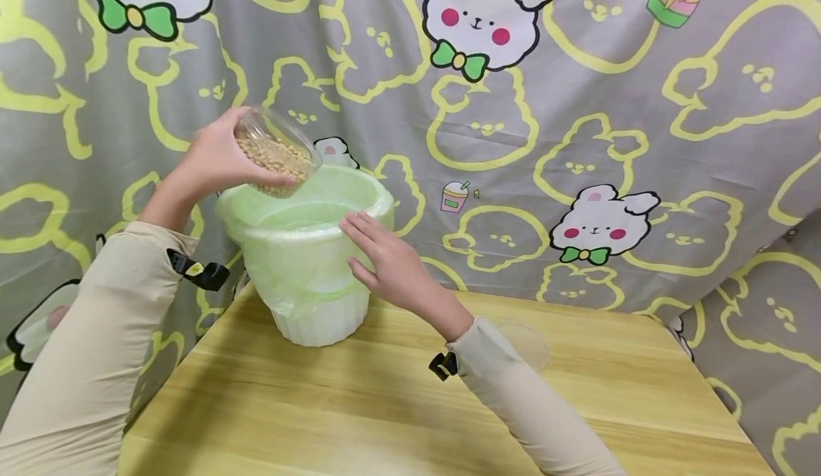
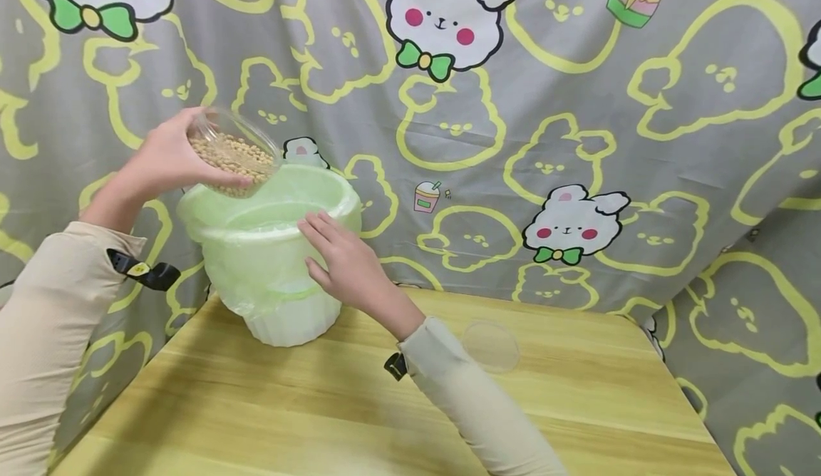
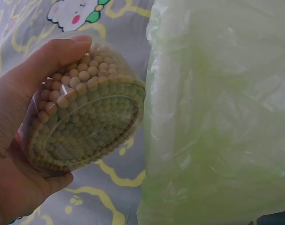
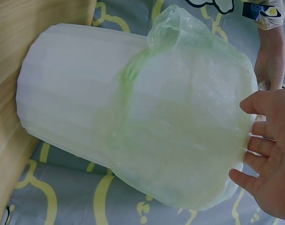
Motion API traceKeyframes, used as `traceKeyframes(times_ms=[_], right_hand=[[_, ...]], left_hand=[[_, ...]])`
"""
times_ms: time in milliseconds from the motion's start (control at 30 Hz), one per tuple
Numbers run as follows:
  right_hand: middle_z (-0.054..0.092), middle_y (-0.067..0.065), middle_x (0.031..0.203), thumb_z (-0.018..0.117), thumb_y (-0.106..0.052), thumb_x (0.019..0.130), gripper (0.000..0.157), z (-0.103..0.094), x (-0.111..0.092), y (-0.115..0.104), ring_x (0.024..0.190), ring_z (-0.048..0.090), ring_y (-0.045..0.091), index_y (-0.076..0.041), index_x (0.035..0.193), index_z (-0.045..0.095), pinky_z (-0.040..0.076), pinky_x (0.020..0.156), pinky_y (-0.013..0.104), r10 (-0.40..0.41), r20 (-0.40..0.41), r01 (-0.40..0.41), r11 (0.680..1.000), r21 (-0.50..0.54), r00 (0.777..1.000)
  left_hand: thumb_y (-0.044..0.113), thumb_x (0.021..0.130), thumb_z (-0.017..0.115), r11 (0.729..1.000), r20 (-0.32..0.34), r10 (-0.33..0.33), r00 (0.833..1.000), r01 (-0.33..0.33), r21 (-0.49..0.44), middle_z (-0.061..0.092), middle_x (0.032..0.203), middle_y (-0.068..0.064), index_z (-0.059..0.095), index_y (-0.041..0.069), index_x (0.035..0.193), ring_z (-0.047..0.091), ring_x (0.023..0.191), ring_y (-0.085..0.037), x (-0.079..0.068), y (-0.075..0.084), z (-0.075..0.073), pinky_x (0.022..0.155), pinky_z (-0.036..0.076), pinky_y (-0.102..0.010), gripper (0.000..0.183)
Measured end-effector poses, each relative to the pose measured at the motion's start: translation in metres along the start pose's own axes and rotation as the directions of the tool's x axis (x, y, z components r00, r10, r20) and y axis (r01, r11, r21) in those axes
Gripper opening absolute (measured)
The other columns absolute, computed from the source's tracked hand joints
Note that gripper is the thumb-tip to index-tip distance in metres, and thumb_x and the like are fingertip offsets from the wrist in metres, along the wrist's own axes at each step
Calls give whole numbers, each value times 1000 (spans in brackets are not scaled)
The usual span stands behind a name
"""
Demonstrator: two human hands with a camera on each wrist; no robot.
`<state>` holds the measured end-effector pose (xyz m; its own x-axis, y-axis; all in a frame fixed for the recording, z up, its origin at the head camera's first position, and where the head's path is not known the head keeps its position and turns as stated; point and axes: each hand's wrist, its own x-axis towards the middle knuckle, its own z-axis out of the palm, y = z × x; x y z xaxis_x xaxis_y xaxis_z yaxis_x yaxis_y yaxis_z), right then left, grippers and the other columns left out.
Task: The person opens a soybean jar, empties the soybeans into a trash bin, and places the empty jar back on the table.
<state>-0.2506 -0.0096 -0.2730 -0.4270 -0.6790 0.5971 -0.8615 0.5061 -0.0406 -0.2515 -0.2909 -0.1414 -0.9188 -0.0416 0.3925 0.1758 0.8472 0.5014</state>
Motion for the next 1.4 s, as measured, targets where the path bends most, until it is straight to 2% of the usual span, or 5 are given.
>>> traceKeyframes(times_ms=[200,400,700,1000,1400], right_hand=[[50,4,140,56,-27,94,43,-2,5,-1,133,42,19,-12,135,52,39,106,33,-10,-97,8,1000,-21,995],[64,0,122,63,-27,90,31,0,12,-2,118,57,13,-15,118,67,54,85,33,1,-250,-14,999,-49,968],[69,-3,111,65,-27,88,24,11,12,-1,108,63,11,-17,109,72,55,81,30,2,-370,-35,996,-83,929],[70,-3,111,65,-28,89,23,15,15,1,108,63,11,-18,109,72,53,86,28,-25,-401,-16,995,-99,916],[70,-3,110,66,-27,88,23,14,16,2,107,63,10,-17,107,73,54,84,28,-29,-393,-12,995,-99,919]], left_hand=[[56,47,87,998,22,32,999,-33,58,35,144,-22,11,15,151,36,128,-41,0,3,3,98,36,-62,135],[55,47,88,994,32,70,997,-72,81,41,138,-23,14,13,151,40,122,-42,2,3,9,96,37,-61,134],[54,46,89,991,36,76,996,-79,111,41,138,-23,15,10,151,41,122,-42,0,-2,13,97,36,-60,135],[55,45,89,986,37,78,996,-83,147,42,137,-23,16,10,150,40,121,-43,2,-4,11,95,36,-62,136],[51,45,90,972,73,93,993,-107,208,38,141,-24,17,10,150,39,123,-46,2,-1,4,96,34,-65,134]])
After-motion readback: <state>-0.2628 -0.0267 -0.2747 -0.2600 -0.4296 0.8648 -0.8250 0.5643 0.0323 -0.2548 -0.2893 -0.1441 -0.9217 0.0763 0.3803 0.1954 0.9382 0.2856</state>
